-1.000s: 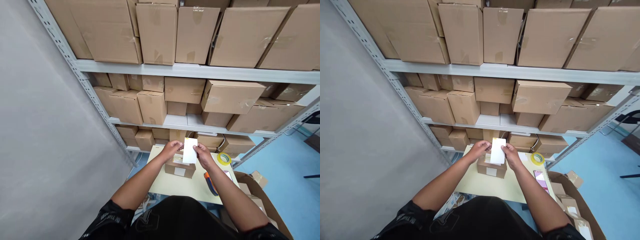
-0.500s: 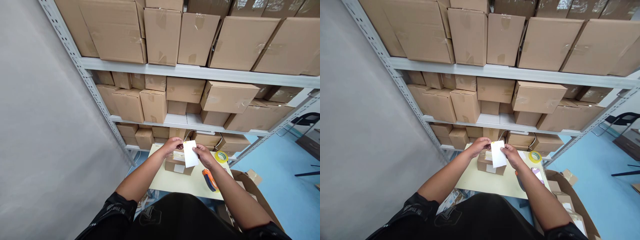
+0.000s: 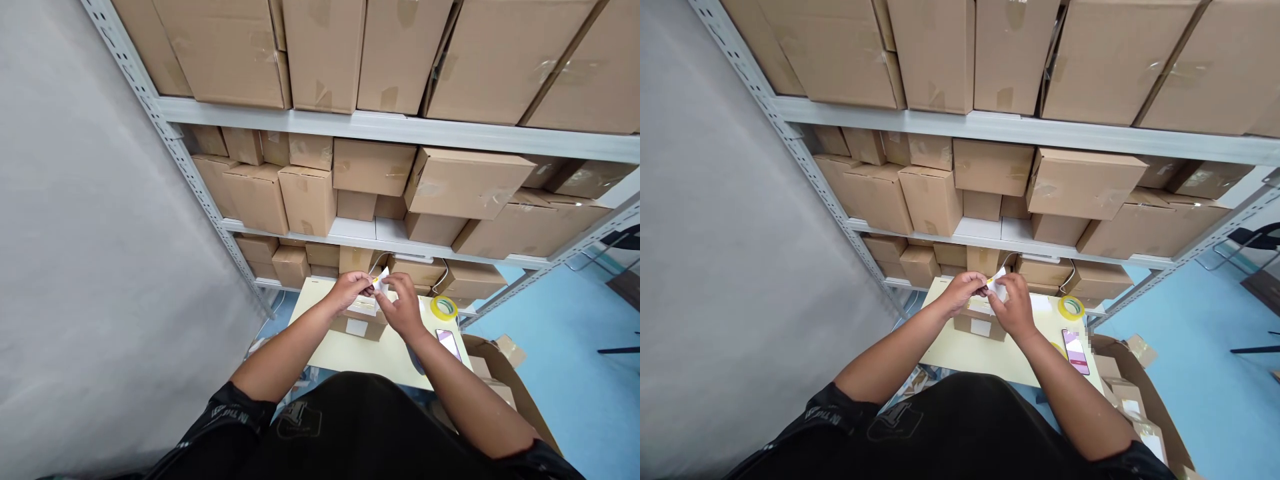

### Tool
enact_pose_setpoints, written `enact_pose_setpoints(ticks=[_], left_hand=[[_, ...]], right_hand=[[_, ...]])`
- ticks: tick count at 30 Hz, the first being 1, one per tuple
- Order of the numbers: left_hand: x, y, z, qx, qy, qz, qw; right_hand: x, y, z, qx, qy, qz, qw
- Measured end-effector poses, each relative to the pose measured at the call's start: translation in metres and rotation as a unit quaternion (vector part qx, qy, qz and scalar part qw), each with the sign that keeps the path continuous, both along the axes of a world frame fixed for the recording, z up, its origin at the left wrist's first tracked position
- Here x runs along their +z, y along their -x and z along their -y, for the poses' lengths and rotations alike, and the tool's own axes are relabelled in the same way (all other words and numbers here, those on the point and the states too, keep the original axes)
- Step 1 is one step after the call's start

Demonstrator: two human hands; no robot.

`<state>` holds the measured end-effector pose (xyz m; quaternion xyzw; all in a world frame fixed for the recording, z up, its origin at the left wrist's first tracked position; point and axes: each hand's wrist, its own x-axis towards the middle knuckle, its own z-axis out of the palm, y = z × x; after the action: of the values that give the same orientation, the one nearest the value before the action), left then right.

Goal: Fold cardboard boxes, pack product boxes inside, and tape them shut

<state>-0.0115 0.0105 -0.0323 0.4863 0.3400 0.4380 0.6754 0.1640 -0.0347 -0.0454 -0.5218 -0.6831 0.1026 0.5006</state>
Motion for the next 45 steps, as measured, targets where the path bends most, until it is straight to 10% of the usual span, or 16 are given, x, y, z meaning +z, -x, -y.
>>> enact_pose_setpoints(ticks=[18, 45], left_hand=[[0.008, -0.013, 0.011, -0.006, 0.012, 0.067, 0.998], [-0.003, -0.006, 0.008, -0.005, -0.015, 0.021, 1.000]], right_hand=[[0.005, 0.002, 0.005, 0.037, -0.204, 0.162, 0.965], [-0.006, 0.007, 0.007, 0.054, -0.176, 0.118, 0.976]])
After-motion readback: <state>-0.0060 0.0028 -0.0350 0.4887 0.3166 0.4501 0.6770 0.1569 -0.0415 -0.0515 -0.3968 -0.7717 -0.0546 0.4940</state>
